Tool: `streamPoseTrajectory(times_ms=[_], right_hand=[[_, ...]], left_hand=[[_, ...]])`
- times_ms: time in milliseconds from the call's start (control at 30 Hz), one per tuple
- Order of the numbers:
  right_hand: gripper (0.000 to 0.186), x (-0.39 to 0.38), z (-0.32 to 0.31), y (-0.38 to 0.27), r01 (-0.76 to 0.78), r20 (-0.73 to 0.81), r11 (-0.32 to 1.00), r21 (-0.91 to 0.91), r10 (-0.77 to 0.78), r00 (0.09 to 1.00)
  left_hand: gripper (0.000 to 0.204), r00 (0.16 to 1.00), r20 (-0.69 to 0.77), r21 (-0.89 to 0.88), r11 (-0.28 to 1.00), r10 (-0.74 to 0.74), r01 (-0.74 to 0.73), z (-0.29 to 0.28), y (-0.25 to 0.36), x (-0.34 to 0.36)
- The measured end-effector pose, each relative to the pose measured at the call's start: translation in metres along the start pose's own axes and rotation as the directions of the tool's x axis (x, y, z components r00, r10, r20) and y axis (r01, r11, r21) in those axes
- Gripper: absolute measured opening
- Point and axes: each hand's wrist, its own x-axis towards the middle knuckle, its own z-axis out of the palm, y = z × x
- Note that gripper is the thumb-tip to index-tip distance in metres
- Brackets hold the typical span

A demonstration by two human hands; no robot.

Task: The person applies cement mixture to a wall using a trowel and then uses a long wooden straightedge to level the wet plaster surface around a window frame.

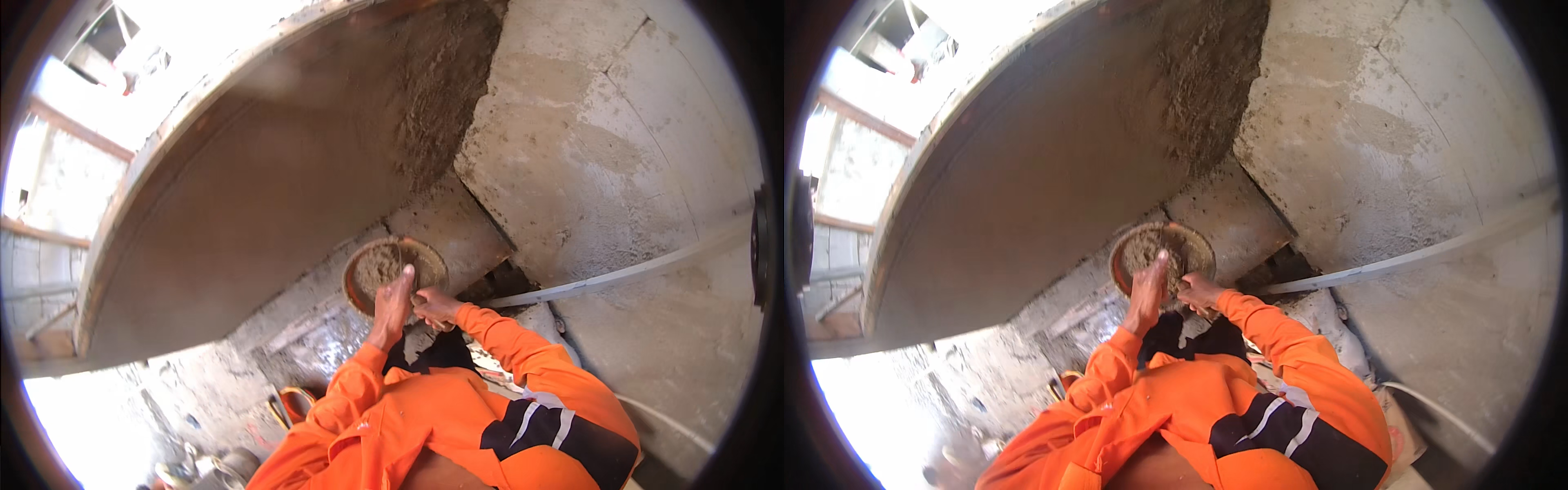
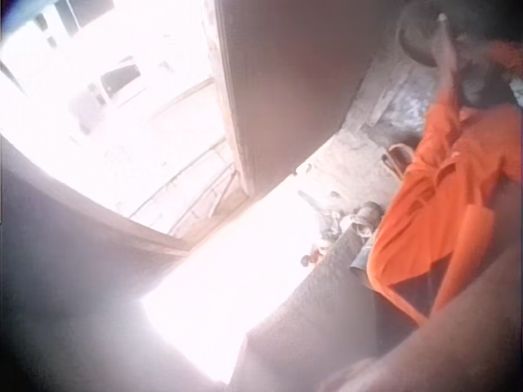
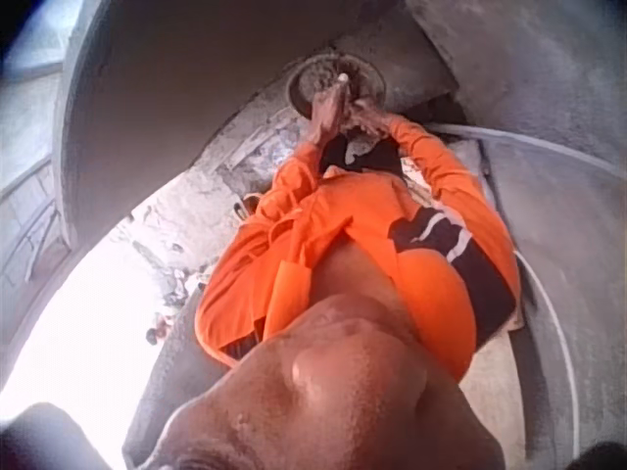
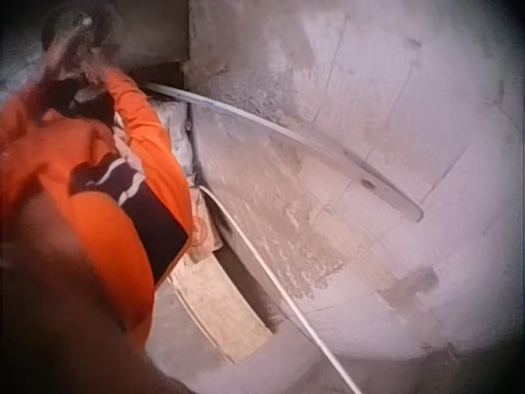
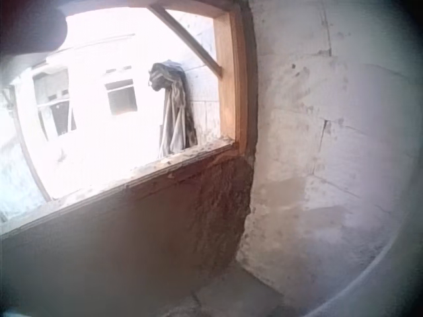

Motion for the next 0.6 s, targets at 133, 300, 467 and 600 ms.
streamPoseTrajectory(times_ms=[133,300,467,600], right_hand=[[0.022,-0.066,-0.037,0.002,0.067,0.052,0.997,0.032,-0.069,0.996],[0.03,-0.077,-0.113,0.012,0.219,-0.035,0.581,-0.784,-0.393,0.919],[0.033,-0.105,-0.14,-0.055,0.191,0.13,0.23,-0.954,-0.255,0.958],[0.022,-0.111,-0.165,-0.097,0.218,0.241,0.568,-0.793,-0.037,0.97]], left_hand=[[0.047,0.971,-0.079,-0.231,0.951,-0.228,0.204,0.021,-0.01,0.005],[0.036,0.945,-0.192,-0.466,0.872,-0.263,0.148,0.043,-0.04,0.011],[0.031,0.899,-0.288,-0.718,0.696,-0.328,0.024,0.063,-0.073,-0.008],[0.043,0.795,-0.428,-0.783,0.615,-0.43,-0.088,0.071,-0.094,-0.037]])
